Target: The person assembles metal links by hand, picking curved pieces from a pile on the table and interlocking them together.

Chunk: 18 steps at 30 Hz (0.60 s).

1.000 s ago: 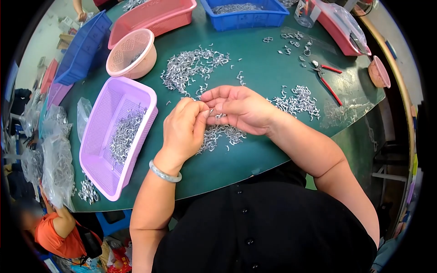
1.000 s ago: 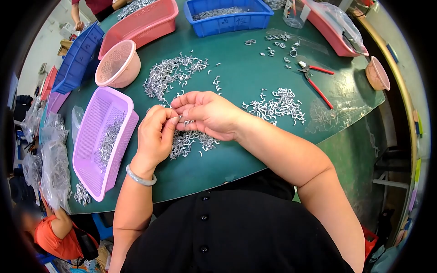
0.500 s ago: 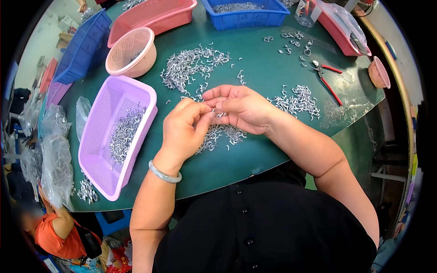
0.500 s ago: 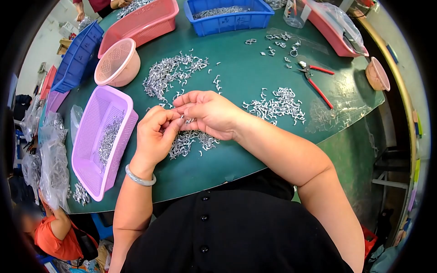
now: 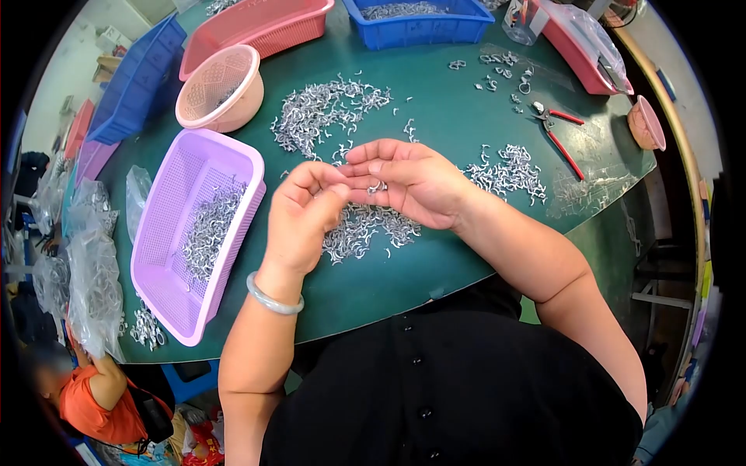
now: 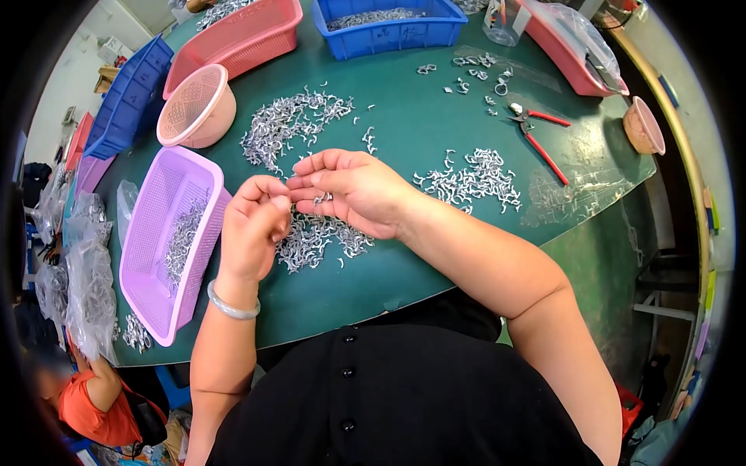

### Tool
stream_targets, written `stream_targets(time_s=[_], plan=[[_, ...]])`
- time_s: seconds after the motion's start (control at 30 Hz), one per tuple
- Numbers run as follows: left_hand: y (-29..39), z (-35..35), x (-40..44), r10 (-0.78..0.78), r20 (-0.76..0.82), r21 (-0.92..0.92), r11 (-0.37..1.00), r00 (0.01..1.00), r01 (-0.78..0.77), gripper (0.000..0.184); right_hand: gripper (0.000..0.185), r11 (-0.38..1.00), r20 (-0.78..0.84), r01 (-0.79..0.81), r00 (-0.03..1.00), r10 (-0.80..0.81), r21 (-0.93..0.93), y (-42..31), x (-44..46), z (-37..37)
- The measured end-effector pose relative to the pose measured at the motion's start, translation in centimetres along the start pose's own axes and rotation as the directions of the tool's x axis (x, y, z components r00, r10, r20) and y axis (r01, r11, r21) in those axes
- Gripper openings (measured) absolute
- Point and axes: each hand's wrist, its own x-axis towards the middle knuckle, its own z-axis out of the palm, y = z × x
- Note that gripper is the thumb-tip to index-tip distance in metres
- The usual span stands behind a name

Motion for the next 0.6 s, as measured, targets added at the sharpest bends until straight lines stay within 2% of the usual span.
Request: stream_targets(time_s=[0.03,0.07,0.13,0.17,0.27,0.37,0.5,0.6], plan=[[-0.8,1.4,0.0,0.259,-0.012,0.202,0.946,0.966,-0.252,0.016,0.023,1.0,0.005,0.004,1.0,-0.004,0.005,0.0,0.0,-0.1],[-1.0,1.2,-0.1,0.339,0.075,0.508,0.796,0.938,-0.328,0.019,0.022,1.0,0.01,0.008,1.0,-0.008,0.009,0.0,0.0,-0.1],[-0.6,1.8,-0.4,0.467,0.235,0.762,0.456,0.852,-0.46,0.02,0.023,1.0,0.026,0.01,1.0,-0.01,-0.001,0.0,0.0,-0.2],[-0.5,2.3,-0.6,0.459,0.212,0.751,0.488,0.863,-0.445,0.02,0.025,1.0,0.038,0.008,0.999,-0.007,-0.015,0.0,0.0,-0.2],[-1.0,1.8,-0.2,0.528,0.199,0.771,0.436,0.825,-0.465,0.017,0.022,1.0,0.028,0.005,1.0,-0.005,0.0,0.1,-0.1,-0.1],[-0.9,1.4,-0.3,0.454,0.111,0.737,0.559,0.884,-0.379,0.012,0.019,1.0,0.015,0.018,1.0,-0.019,0.019,0.0,-0.1,0.0],[-1.2,1.1,0.1,0.288,-0.073,0.318,0.914,0.955,-0.251,0.011,0.02,1.0,0.02,0.017,1.0,-0.017,0.02,0.0,0.0,0.0],[-0.7,0.7,0.1,0.171,-0.087,0.195,0.969,0.981,-0.152,0.011,0.02,1.0,0.028,0.01,1.0,-0.01,0.014,-0.1,-0.1,0.0]])
